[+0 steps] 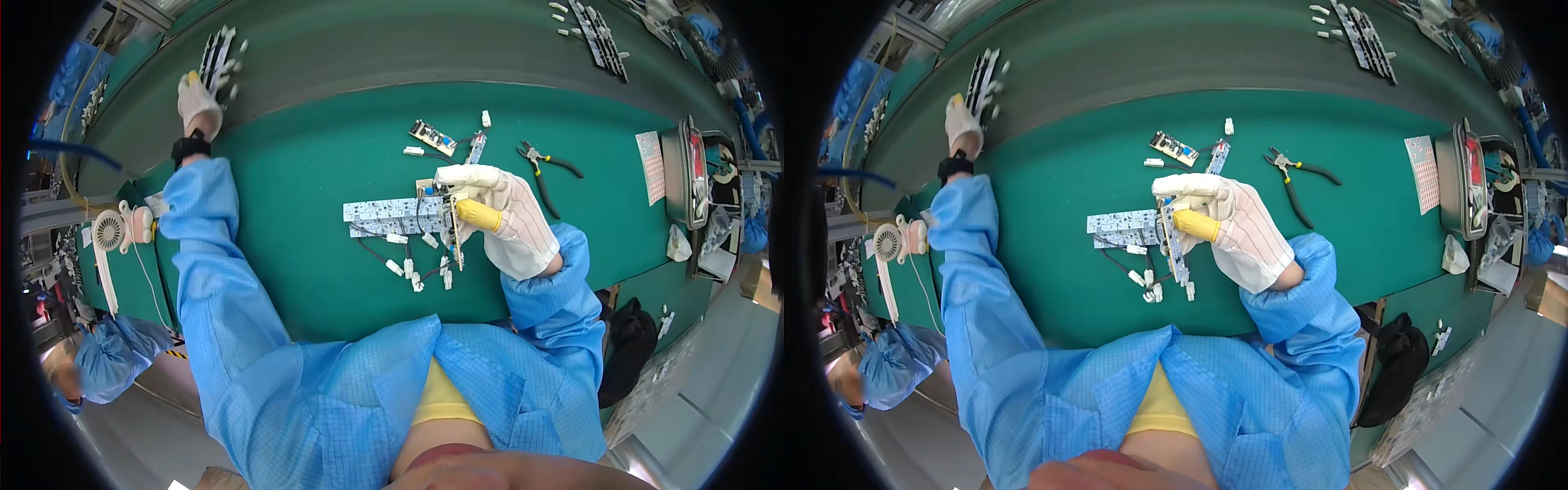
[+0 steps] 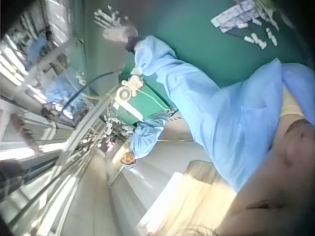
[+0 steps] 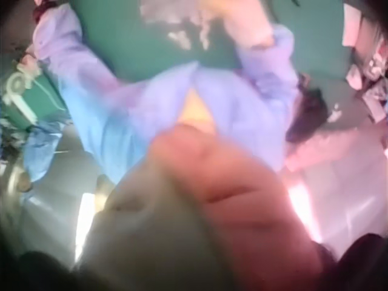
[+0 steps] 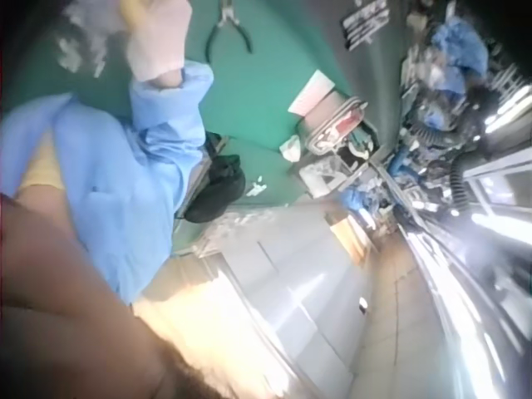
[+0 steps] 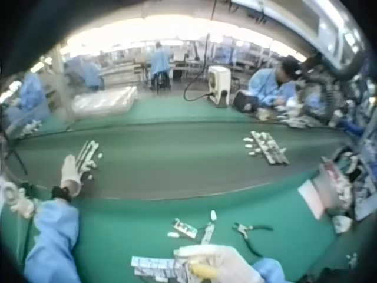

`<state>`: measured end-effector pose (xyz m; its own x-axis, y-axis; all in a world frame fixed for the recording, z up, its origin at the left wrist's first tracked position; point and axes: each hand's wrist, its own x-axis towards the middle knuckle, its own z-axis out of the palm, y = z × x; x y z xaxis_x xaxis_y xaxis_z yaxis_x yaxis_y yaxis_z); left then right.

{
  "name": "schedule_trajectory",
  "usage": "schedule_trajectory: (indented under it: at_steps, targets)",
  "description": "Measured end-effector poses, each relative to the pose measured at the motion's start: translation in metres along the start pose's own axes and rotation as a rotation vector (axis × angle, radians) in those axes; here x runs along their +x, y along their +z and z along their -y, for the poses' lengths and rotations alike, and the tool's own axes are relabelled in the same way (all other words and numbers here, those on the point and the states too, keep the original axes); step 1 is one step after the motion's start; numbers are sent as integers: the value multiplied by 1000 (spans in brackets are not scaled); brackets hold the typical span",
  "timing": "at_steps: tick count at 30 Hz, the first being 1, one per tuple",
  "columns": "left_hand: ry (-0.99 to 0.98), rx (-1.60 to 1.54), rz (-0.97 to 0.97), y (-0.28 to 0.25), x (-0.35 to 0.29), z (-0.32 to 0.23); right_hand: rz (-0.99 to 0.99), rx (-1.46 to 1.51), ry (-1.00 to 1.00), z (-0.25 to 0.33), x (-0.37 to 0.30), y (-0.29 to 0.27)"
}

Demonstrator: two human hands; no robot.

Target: Assembling small plastic components onto electronic circuit strips at a manual assembly station.

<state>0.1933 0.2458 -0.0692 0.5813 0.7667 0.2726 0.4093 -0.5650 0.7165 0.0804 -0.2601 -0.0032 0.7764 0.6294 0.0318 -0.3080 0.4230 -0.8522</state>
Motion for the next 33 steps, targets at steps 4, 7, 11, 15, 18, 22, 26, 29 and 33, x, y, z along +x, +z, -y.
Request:
schedule_trajectory:
  at_steps: [4, 7, 11, 15, 18, 22, 26, 29, 33]
  targets:
    - [583, 193, -349, 35, -16, -49, -174, -41, 116, 2, 5, 6]
    - [423, -714, 704, 4, -140, -110, -217, 61, 30, 2, 6, 11]
    - [808, -447, 992, -77, -285, -184, -295, 36, -87, 0, 6, 18]
    - [663, -332, 853, -83, -316, -158, -299, -237, -131, -8, -1, 25]
    - [290, -665, 1018, -101, -318, -151, -123, -288, -56, 1, -7, 33]
    - [196, -517, 1269, -129, -311, -153, 9, -449, 52, 18, -19, 40]
    - [188, -822, 1245, -131, -324, -134, -5, -504, 81, 18, -26, 48]
    - [121, -1054, 1140, -138, -335, -133, -26, -494, 32, 21, -28, 56]
    - [160, -1102, 836, -140, -343, -130, 5, -564, 59, 25, -28, 62]
